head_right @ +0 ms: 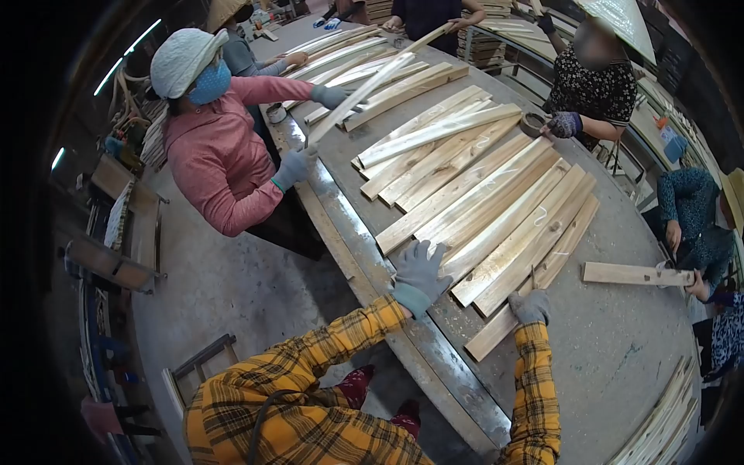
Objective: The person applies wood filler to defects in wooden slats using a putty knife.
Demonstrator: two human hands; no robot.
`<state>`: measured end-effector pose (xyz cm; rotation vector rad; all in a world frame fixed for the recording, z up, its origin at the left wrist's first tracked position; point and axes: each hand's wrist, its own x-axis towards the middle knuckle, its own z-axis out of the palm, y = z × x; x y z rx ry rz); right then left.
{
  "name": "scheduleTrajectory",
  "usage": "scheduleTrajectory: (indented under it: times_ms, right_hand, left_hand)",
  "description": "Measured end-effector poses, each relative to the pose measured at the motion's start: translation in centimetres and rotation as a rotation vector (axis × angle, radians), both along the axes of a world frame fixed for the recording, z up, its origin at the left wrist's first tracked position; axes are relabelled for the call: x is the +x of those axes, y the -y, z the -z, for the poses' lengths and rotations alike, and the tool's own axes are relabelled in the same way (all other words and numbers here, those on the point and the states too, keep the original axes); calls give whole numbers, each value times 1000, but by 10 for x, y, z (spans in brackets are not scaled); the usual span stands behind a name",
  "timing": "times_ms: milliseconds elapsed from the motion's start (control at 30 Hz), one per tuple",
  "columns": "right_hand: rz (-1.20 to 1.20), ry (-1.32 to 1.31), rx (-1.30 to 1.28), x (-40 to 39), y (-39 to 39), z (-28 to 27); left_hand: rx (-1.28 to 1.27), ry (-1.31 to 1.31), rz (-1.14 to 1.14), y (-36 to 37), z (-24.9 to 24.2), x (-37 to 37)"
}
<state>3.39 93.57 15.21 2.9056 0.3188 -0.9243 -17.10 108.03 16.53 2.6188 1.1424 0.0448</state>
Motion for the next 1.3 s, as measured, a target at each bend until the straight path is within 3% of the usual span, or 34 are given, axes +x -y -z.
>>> scheduleTrajectory:
  times_ms: [100,200,367,467,567,700,767,800,867,900,967,1000,1067,1100,1167,1200,1233,1300]
  right_hand:
    - [4,-83,36,5,-1,-8]
    - [-3,-114,95,-6,2,-32]
    - [-115,-94,224,13,28,1]
    - [11,-207,104,8,27,-28]
    - [178,-321,178,19,31,-46]
    - [221,-303,115,7,41,-59]
    - [79,-83,279,-2,46,-51]
    - [82,-84,280,-5,44,-57]
    - [156,-179,775,-13,51,-71]
    - [162,-178,774,-21,40,-96]
    - [548,-246,961,-38,27,-165]
    - [554,-242,960,-41,35,-182]
    - [847,-710,1475,-47,46,-209]
    - [847,-705,1480,-52,51,-216]
    - [610,-286,1339,-69,55,-233]
    - [484,-167,1232,-84,57,-248]
    - [487,-165,1233,-99,58,-249]
    - [125,183,1366,-130,62,-250]
  left_hand:
    - [-32,2,3,4,-19,-11]
    - [-233,-47,42,7,-47,-32]
    - [-307,-128,59,15,-80,-58]
    - [-351,-171,98,17,-89,-75]
    - [-303,-161,121,21,-101,-83]
    - [-388,-115,170,26,-116,-96]
    - [-394,-60,182,31,-119,-98]
    - [-433,-19,190,32,-122,-98]
    - [-473,23,223,41,-129,-102]
    - [-474,32,248,39,-135,-99]
    - [-478,40,278,42,-142,-93]
    - [-504,61,312,44,-145,-92]
    - [-494,240,338,52,-147,-92]
    - [-492,242,344,55,-148,-89]
    - [-938,496,324,63,-157,-78]
    - [-904,661,290,75,-173,-73]
    - [-905,659,292,82,-190,-70]
    - [-1041,728,371,88,-222,-63]
